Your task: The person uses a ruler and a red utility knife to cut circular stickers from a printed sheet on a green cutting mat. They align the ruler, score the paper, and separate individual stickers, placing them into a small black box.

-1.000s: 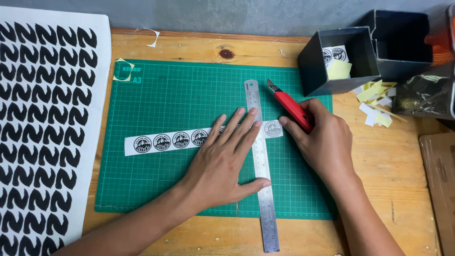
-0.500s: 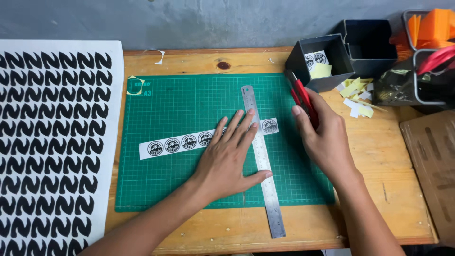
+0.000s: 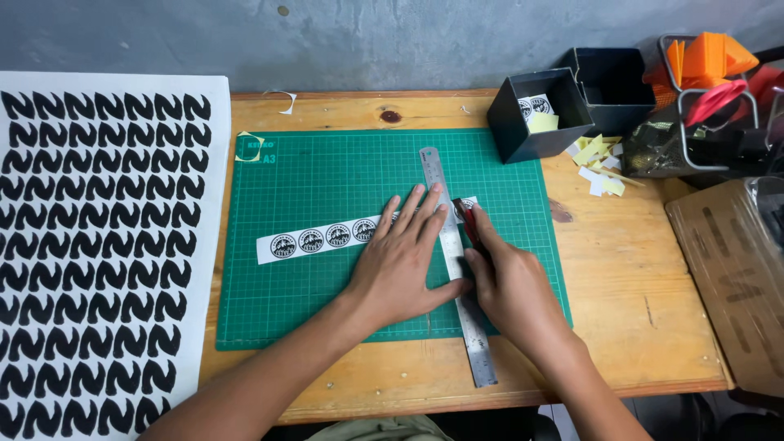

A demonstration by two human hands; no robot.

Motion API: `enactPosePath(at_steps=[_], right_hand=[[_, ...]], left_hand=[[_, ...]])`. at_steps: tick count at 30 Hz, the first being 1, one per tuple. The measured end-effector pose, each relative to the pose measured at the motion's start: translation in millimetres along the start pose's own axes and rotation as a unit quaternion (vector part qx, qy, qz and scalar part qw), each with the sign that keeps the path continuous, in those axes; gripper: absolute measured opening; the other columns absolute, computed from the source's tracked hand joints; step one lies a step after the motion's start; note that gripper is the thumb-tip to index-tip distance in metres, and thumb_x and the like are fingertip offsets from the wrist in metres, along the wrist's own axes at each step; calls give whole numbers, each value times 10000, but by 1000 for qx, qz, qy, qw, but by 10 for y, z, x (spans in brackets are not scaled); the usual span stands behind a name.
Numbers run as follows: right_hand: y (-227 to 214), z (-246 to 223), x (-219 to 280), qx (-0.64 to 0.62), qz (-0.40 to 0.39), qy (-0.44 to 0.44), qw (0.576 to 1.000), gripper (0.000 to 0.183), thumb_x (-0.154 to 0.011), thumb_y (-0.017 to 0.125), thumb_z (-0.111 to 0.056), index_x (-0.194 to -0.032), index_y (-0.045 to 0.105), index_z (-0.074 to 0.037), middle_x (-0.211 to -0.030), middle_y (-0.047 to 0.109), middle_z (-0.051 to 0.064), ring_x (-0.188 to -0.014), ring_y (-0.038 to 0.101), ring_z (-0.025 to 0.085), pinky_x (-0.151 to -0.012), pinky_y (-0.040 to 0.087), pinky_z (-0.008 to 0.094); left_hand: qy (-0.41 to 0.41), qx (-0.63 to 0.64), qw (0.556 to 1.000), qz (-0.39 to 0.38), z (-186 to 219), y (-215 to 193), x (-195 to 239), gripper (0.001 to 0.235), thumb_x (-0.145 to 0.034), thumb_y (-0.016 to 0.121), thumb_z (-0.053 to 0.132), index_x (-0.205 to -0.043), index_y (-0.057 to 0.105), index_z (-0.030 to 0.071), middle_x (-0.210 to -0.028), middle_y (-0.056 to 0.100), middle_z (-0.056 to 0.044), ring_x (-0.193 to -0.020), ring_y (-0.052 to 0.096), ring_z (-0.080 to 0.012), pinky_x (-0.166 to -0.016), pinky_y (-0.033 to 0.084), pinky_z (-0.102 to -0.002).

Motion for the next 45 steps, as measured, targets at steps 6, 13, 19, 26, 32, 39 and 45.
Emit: enactPosePath(at_steps=[6,13,19,26,32,39,45], right_hand=[[114,15,-82,29,8,-25,999,639,-1095,645,-154,-1719,532,-70,-1161,851,293,-1103,806,514,-877,646,642],[56,-124,196,55,-10,1,998,632,-1068,613,-142,-1693,539,-87,-888,911,132,-926,857,437,-763,648,616],[-117,-97,500,56,-30,42,997,640,-1062,655,-217,-1698,583,-196,-1200,878,221,-1129,806,499,-833,678,643],[-222,188,243,149,13,95,984,660,-1151,534,-235,-1795,422,-323,-1349,727,125,-1206,732,492,-940,621,679],[-84,416,-129,289,52,64,954,649,-1156,532,-162,-1792,460,-275,-1248,585,147,-1203,650,470,-872,606,601],[23,251,-451,270,120,-128,947,786,-1044,656,-23,-1783,512,-246,-1368,696,84,-1338,587,354,-1026,448,530],[119,325,-553,316,141,-168,923,808,-979,708,-69,-1753,547,-235,-1307,776,6,-1251,634,283,-989,444,497]], left_hand=[[0,-14,1000,0,-59,88,0,1112,-909,705,747,-1649,475,-51,-1844,322,-303,-1740,248,-477,-1394,167,-664],[-2,-18,1000,16,-44,70,1,1085,-882,737,712,-1625,521,-48,-1826,364,-306,-1725,288,-495,-1389,189,-683],[8,-12,999,30,0,27,12,1061,-910,718,724,-1610,542,-53,-1813,384,-314,-1715,307,-504,-1386,181,-687],[4,0,1000,30,23,-8,51,1057,-935,683,750,-1570,576,-87,-1778,408,-359,-1687,317,-575,-1363,197,-735],[8,-17,999,41,34,-26,64,1033,-955,672,772,-1513,606,-95,-1733,445,-378,-1651,347,-618,-1330,236,-772],[18,-42,997,58,21,-15,56,1024,-938,688,796,-1463,613,-79,-1681,483,-390,-1613,402,-635,-1286,292,-804],[17,-36,997,59,-6,14,58,1009,-942,679,799,-1457,604,-66,-1688,475,-379,-1613,405,-632,-1283,295,-810]])
Point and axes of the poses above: each hand's wrist, its own x-axis away from the middle knuckle, its own y-axis out of the palm, z = x × y, the point moved 3 cm from there along -x, towards the middle knuckle
